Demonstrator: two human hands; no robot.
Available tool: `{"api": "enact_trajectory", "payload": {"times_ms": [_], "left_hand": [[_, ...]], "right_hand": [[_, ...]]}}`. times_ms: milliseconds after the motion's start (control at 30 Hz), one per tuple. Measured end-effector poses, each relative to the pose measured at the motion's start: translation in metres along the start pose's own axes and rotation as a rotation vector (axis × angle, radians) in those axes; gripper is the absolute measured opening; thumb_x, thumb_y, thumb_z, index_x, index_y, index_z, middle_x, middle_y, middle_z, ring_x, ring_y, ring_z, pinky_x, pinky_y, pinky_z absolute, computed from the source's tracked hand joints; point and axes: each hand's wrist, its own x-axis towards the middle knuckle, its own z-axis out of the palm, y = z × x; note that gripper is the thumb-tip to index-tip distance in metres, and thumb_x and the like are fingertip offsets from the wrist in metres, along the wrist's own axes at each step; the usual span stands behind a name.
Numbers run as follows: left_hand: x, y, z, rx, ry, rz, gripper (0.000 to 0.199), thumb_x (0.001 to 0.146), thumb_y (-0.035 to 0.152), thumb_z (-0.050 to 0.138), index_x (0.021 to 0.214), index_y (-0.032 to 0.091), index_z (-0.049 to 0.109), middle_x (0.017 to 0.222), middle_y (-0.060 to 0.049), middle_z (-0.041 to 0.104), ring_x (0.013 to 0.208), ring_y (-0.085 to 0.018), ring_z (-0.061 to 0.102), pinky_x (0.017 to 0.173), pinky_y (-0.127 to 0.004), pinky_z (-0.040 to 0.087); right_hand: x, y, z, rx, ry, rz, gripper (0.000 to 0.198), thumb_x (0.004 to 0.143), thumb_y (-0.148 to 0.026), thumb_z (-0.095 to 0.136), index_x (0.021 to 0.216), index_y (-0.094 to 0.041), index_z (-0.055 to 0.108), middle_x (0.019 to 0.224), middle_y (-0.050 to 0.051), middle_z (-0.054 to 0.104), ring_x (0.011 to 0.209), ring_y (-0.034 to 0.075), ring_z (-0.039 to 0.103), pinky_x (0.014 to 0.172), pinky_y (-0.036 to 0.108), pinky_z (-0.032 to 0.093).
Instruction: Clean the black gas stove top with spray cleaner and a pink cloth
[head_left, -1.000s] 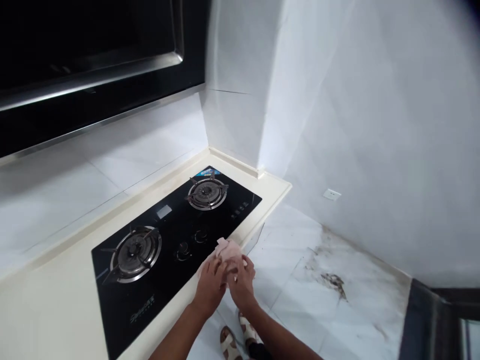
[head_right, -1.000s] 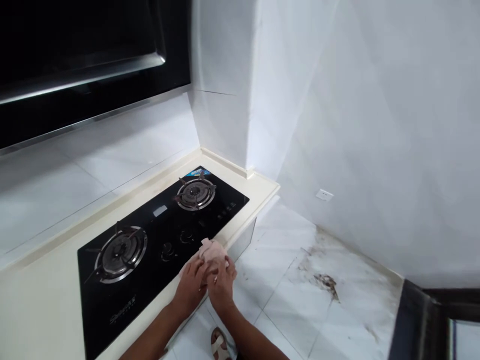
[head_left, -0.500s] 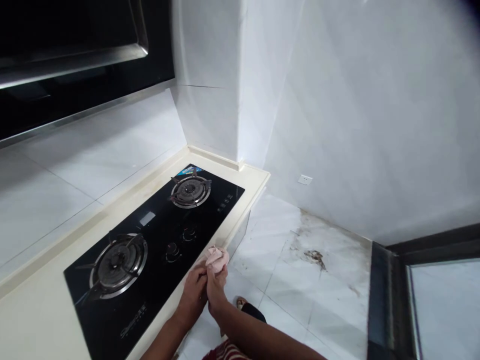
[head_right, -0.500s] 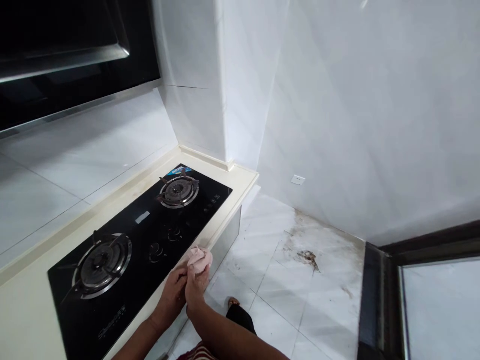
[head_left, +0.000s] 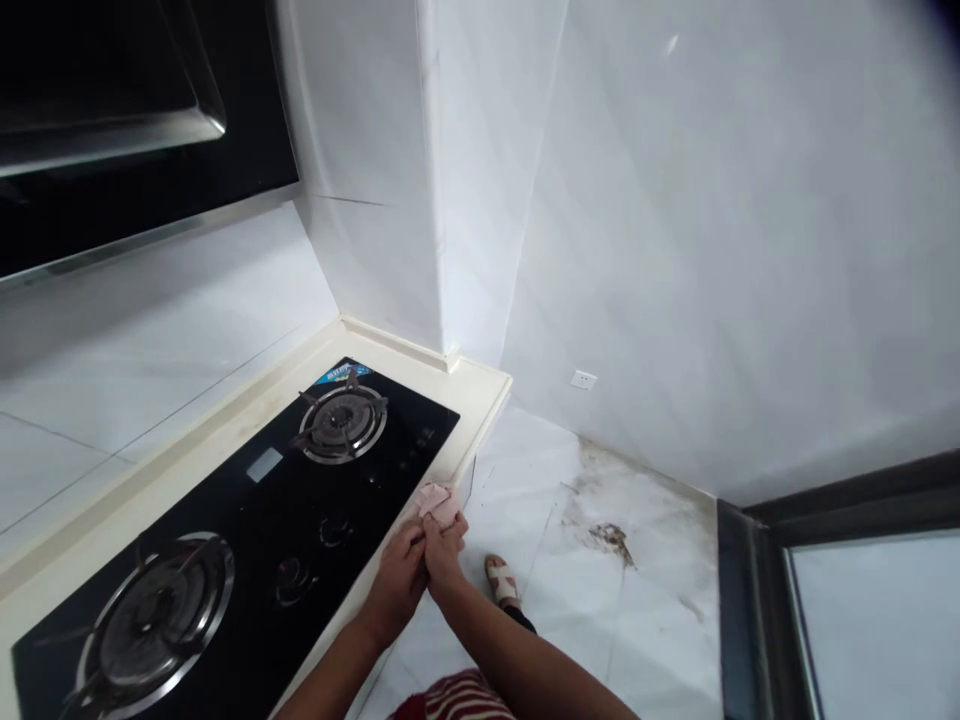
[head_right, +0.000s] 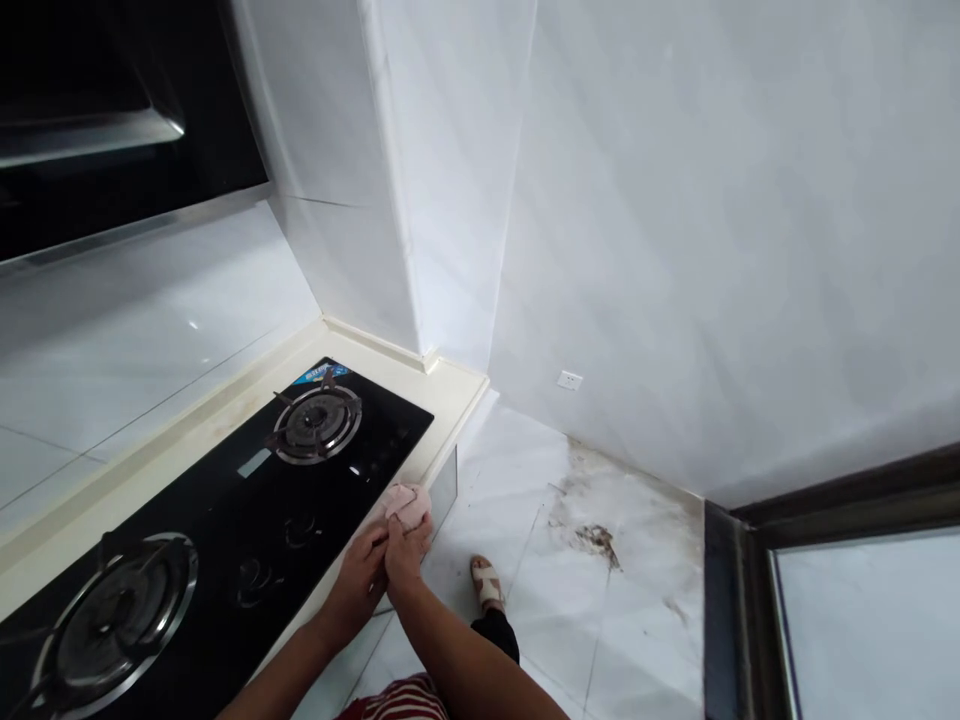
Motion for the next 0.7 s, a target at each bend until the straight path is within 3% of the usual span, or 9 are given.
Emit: {"api": "enact_trajectory", "payload": {"times_ms": [167, 400, 600, 700], "left_hand": [[0.094, 0.0, 0.032, -0.08, 0.025, 0.025, 0.041, 0.097, 0.032, 0.052, 0.136, 0.022, 0.059, 0.132, -0.013, 0.06, 0.122, -0.027, 0.056, 0.105, -0.048, 0.049], [0.212, -0.002, 0.079, -0.152, 0.043, -0.015, 0.035, 0.095, 0.029, 0.053, 0.127, 0.018, 0.063, 0.126, -0.014, 0.061, 0.121, -0.027, 0.056, 0.106, -0.049, 0.047], [0.288, -0.005, 0.112, -0.145, 0.037, -0.05, 0.033, 0.092, 0.026, 0.055, 0.122, 0.016, 0.063, 0.128, -0.014, 0.06, 0.128, -0.028, 0.051, 0.111, -0.05, 0.042], [0.318, -0.006, 0.125, -0.123, 0.04, -0.071, 0.033, 0.089, 0.021, 0.055, 0.12, 0.015, 0.063, 0.125, -0.014, 0.061, 0.125, -0.029, 0.052, 0.109, -0.05, 0.043]], "right_hand": [[0.089, -0.018, -0.044, 0.05, 0.119, 0.165, 0.078, 0.088, -0.053, 0.048, 0.151, -0.014, 0.024, 0.122, 0.018, 0.066, 0.108, 0.029, 0.068, 0.087, 0.04, 0.054], [0.202, -0.036, -0.093, 0.071, 0.175, 0.264, 0.083, 0.083, -0.055, 0.052, 0.149, -0.012, 0.026, 0.124, 0.022, 0.065, 0.109, 0.029, 0.068, 0.083, 0.038, 0.056], [0.287, -0.043, -0.126, -0.009, 0.215, 0.252, 0.091, 0.079, -0.059, 0.056, 0.149, -0.008, 0.028, 0.116, 0.024, 0.068, 0.1, 0.031, 0.07, 0.079, 0.04, 0.056], [0.32, -0.046, -0.141, -0.077, 0.216, 0.128, 0.091, 0.079, -0.058, 0.059, 0.15, -0.01, 0.028, 0.104, 0.018, 0.071, 0.086, 0.029, 0.071, 0.075, 0.04, 0.055]]}}
